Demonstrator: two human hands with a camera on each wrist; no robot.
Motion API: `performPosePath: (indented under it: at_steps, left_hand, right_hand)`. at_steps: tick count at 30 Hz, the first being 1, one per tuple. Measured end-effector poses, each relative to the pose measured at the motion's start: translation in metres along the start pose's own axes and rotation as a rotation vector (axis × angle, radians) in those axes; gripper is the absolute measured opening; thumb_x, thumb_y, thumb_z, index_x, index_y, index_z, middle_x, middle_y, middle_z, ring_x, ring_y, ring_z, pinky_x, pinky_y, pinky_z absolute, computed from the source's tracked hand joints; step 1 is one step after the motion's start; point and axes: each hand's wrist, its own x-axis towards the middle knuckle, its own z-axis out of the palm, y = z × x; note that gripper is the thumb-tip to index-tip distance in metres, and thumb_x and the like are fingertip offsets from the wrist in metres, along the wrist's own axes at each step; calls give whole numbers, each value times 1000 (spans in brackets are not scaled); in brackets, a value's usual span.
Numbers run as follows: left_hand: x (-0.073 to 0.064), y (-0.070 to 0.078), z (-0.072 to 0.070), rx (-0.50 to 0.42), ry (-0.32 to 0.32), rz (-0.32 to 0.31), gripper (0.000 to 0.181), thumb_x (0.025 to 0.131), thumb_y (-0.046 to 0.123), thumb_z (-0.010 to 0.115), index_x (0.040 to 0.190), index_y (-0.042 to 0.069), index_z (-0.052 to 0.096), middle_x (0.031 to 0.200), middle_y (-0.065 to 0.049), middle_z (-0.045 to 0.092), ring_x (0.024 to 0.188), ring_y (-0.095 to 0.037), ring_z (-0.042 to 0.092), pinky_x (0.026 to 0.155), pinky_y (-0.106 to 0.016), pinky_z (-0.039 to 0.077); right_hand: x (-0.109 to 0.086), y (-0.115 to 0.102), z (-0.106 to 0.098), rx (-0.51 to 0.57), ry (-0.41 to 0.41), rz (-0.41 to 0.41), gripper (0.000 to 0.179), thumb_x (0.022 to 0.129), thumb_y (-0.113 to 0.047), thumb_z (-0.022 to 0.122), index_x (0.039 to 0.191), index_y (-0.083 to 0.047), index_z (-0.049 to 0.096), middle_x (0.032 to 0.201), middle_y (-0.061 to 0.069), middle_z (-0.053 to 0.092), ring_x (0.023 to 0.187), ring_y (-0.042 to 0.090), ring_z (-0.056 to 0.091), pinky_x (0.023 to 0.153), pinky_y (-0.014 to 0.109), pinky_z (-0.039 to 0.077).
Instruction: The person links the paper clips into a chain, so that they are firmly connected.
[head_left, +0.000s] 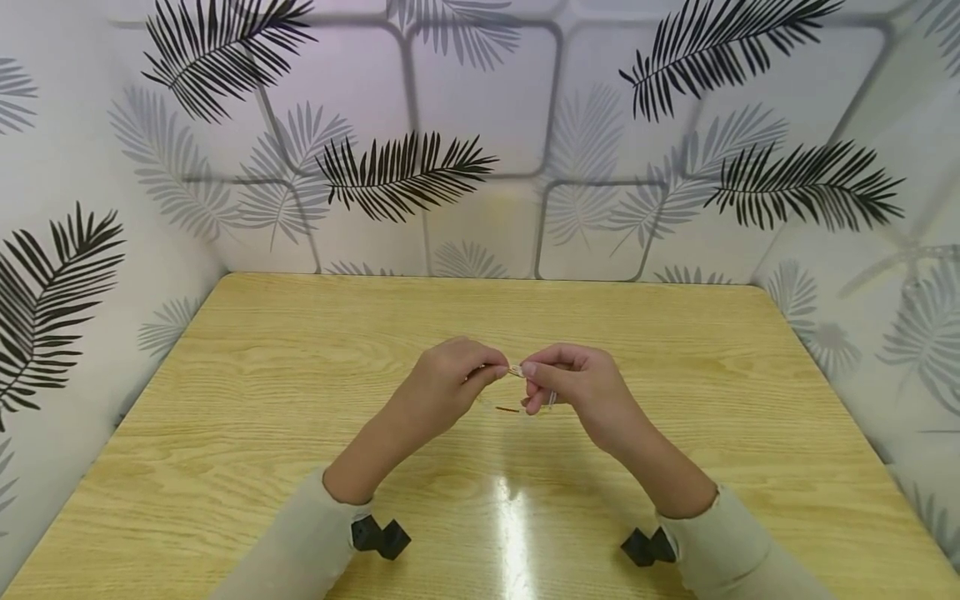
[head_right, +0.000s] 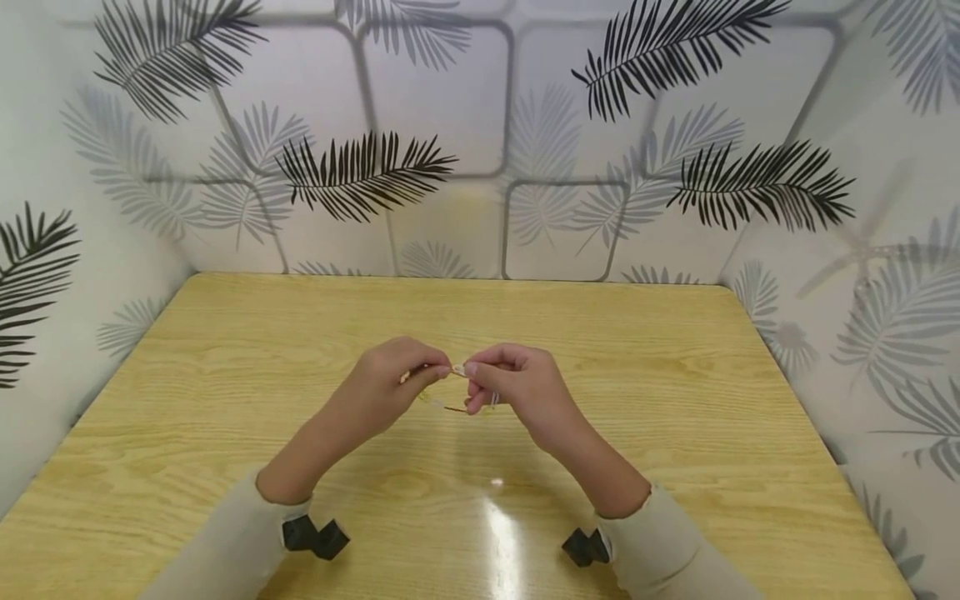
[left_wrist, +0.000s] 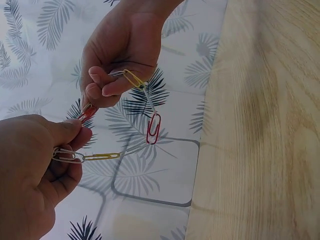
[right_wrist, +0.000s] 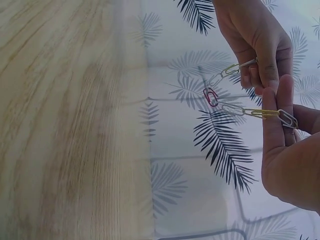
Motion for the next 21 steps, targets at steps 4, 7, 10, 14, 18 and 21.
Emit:
performPosePath:
  at_steps: [4, 7, 10, 14, 18, 21]
  left_hand:
    - [0, -1, 2, 15, 30, 55, 4, 91, 5, 73, 94, 4, 73, 86, -2, 73, 81, -16, 63, 74, -25, 52]
    - [0, -1, 3, 39, 55, 104, 3, 91, 4, 72, 94, 5, 72, 85, -2, 72, 81, -17, 63, 75, -26, 53]
    - [0, -1, 4, 54, 82, 150, 4, 90, 4, 72, 94, 4, 71, 85, -3, 72, 79, -18, 63, 74, -26, 53]
    - [-1, -1, 6, 64, 107, 186, 3, 94, 7, 69, 94, 4, 71, 86, -4, 71, 80, -18, 63, 74, -26, 53]
    - [-1, -4, 5, 56, 120, 182, 3, 94, 6, 68, 95, 4, 70, 88, -4, 72, 81, -18, 64, 75, -27, 53]
    - [0, -5, 2, 38, 132, 151, 4, 92, 3, 70, 97, 4, 70, 89, -4, 72, 81, -17, 63, 75, -27, 53]
  right_hand:
    - [-1, -2, 0, 16, -15, 14, 22, 95, -13, 69, 102, 7, 66, 72, 3, 66, 65, 18, 70, 75, 37, 60]
    - [-1, -3, 0, 65, -38, 39, 19, 95, -11, 68, 100, 7, 65, 71, 2, 64, 63, 16, 68, 78, 38, 61]
    - [-1, -4, -1, 126, -59, 68, 11, 95, -8, 66, 96, 3, 66, 69, 1, 63, 58, 12, 64, 80, 38, 61]
    - [0, -3, -3, 179, -86, 96, 6, 96, -7, 64, 92, -4, 67, 66, -1, 62, 54, 9, 61, 80, 37, 61]
    - [0, -2, -4, 190, -104, 99, 6, 97, -8, 63, 93, -6, 67, 64, -2, 61, 52, 8, 59, 81, 36, 60]
    - [0, -2, -4, 193, -104, 84, 6, 98, -9, 63, 95, -5, 67, 67, -1, 62, 54, 9, 61, 82, 36, 60]
